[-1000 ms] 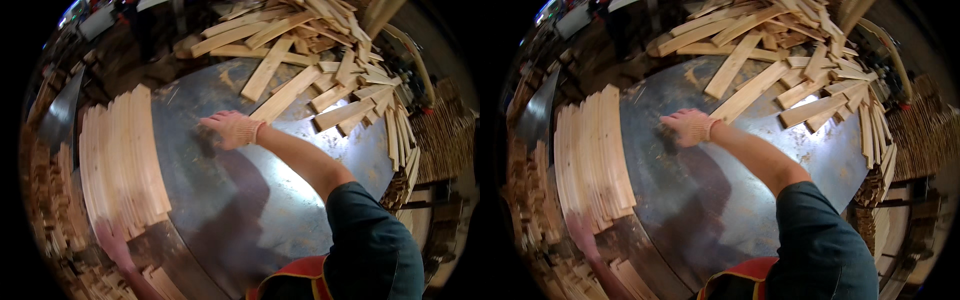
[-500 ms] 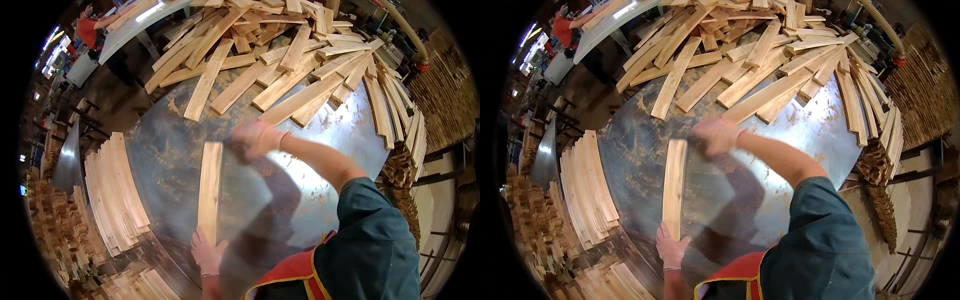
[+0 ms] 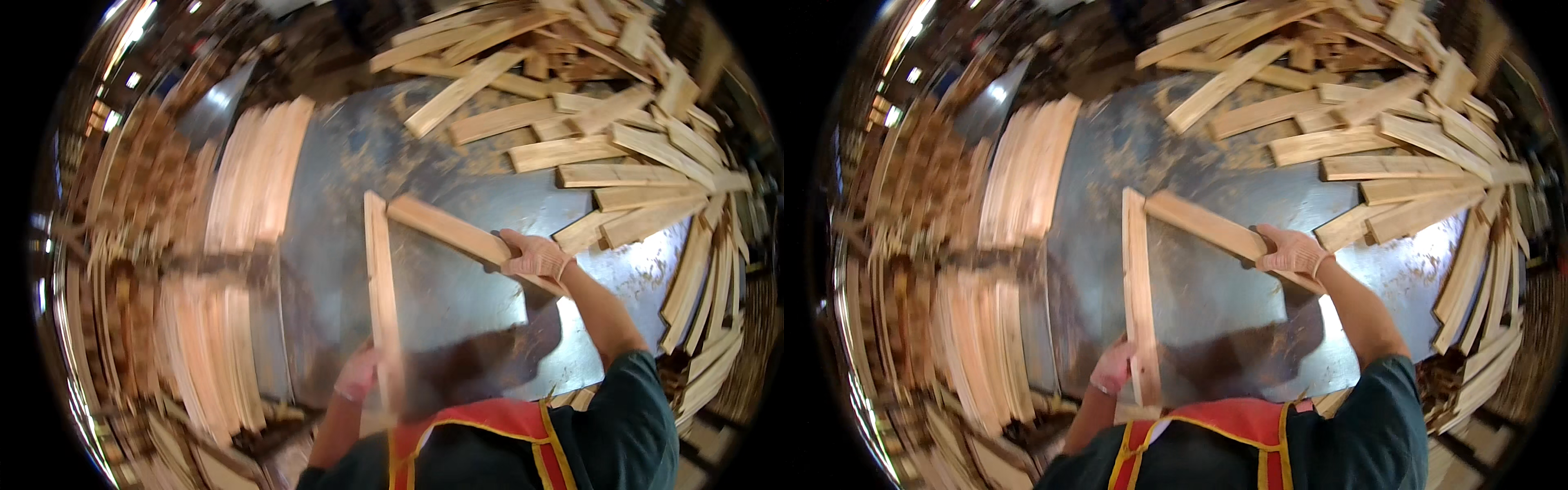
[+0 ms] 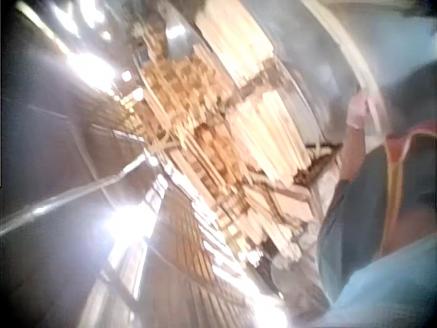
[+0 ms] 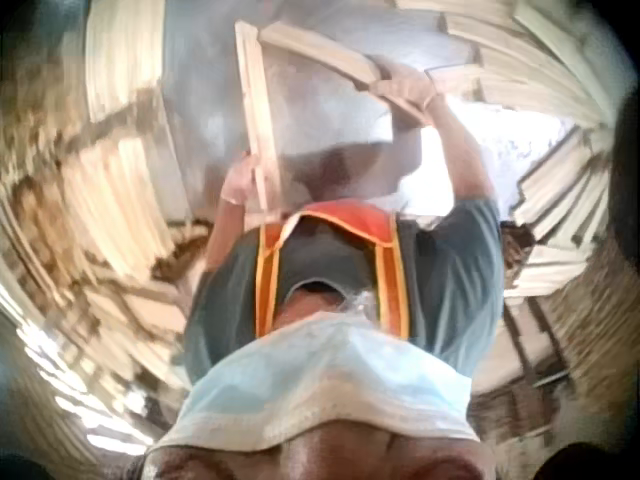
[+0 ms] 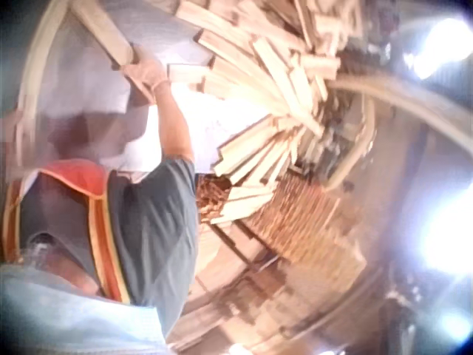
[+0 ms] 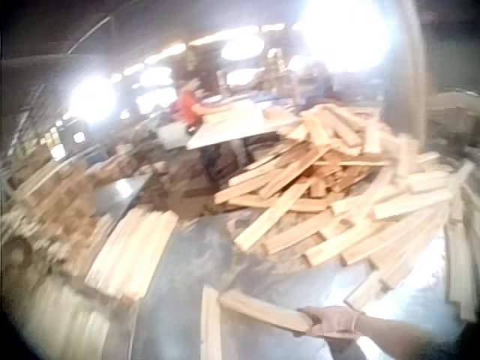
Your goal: The person sorts wooden planks on a metal table, picking them up from a pile and arranging them into a neat stack. The person handles the planks by hand, moving them from a disorganized pile to an organized stack.
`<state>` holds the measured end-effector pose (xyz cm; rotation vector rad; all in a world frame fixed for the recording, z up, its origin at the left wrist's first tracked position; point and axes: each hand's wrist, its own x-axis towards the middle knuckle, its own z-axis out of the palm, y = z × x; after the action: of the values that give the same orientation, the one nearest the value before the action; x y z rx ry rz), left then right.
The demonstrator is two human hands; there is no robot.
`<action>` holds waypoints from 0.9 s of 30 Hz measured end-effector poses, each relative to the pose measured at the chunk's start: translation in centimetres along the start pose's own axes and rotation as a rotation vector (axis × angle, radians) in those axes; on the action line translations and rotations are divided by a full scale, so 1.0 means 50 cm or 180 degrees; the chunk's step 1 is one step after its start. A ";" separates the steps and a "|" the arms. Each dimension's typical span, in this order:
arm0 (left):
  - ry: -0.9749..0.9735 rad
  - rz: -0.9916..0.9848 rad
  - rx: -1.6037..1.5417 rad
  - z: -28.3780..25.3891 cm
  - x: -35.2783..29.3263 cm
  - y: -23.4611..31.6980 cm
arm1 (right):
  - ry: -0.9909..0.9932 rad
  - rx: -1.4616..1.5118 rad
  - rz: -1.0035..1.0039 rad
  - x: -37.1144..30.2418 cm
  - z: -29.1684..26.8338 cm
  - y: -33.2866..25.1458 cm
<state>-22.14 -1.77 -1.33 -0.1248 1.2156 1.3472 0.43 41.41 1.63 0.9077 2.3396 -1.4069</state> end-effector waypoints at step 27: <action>0.4585 0.1740 0.5958 -0.910 -0.415 -0.060 | 0.0722 0.0967 0.0364 -0.220 0.440 -0.160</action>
<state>-41.46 -47.52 -8.14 0.7420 3.3762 -0.2692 1.85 15.57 2.01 1.3253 2.2175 -1.7205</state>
